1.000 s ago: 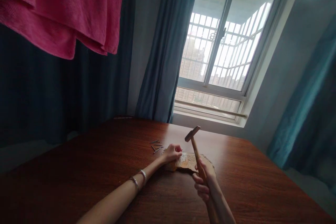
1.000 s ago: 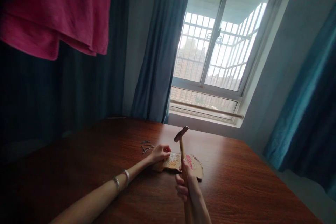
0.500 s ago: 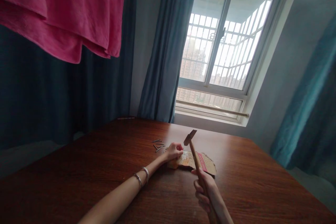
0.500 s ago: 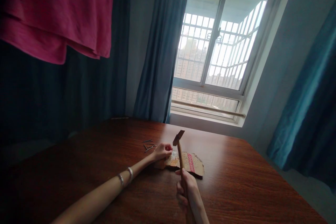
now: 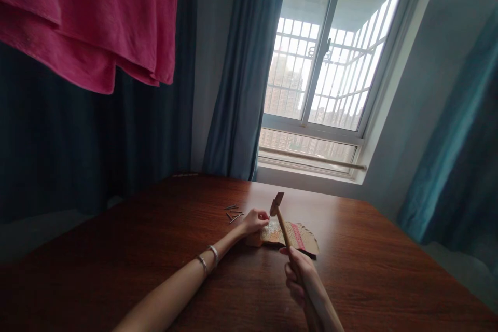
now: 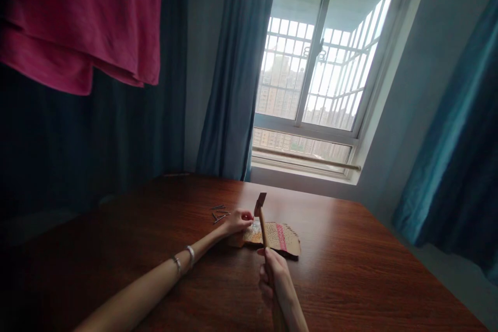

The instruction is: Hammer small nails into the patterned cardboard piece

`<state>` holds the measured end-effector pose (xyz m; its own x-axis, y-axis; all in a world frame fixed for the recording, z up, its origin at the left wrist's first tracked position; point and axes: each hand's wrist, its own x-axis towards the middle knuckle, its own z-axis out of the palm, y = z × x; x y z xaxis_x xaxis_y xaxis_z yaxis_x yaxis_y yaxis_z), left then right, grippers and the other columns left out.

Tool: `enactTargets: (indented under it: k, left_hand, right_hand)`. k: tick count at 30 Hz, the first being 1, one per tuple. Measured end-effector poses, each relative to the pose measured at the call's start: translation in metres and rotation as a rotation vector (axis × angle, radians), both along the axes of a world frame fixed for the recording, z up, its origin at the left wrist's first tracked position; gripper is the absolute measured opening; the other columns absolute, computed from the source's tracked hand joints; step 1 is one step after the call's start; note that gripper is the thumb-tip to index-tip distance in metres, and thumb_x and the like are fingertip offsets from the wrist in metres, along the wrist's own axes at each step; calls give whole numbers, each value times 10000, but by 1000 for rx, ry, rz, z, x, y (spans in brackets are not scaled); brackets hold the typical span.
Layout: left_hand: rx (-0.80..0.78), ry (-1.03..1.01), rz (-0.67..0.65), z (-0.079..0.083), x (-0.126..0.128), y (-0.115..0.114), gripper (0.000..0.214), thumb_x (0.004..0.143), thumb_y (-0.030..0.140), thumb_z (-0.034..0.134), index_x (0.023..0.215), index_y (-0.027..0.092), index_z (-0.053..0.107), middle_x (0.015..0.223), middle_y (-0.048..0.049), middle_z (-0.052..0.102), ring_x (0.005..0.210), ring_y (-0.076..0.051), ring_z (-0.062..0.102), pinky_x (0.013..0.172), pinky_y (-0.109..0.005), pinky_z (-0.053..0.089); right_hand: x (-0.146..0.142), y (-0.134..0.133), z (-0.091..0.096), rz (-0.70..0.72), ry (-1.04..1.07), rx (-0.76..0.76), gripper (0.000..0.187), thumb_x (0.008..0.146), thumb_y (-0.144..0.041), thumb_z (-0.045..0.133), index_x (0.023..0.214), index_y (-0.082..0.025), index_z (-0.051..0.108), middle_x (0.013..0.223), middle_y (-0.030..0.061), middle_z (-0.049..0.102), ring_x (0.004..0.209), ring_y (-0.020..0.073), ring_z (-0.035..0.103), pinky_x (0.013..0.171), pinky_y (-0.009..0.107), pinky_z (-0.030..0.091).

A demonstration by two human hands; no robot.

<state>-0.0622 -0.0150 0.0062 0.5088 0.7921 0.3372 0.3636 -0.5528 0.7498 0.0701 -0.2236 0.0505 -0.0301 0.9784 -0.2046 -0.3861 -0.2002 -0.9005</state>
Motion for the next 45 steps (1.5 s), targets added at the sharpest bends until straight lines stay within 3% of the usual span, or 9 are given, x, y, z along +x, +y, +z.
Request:
enactTargets:
  k: [11,45]
  left_hand:
    - [-60,-25,-2,-2,1,-1,229,664,267,533,754,98,658,607,-15,603,536,-104,497,492,-186,342]
    - [-12,65,18,10,-1,-9,242,663,272,527,736,97,678,609,-21,623,566,-116,507,523,-193,335]
  right_hand:
    - [0,-2,3,22,-7,8,432,708,-559,548,935,-200,473,431,-112,360,247,24,238,237,132,146]
    - [-6,-3,3,14,4,36,486,683,-582,563,950,-182,489,428,-111,372,245,16,246,249,136,135]
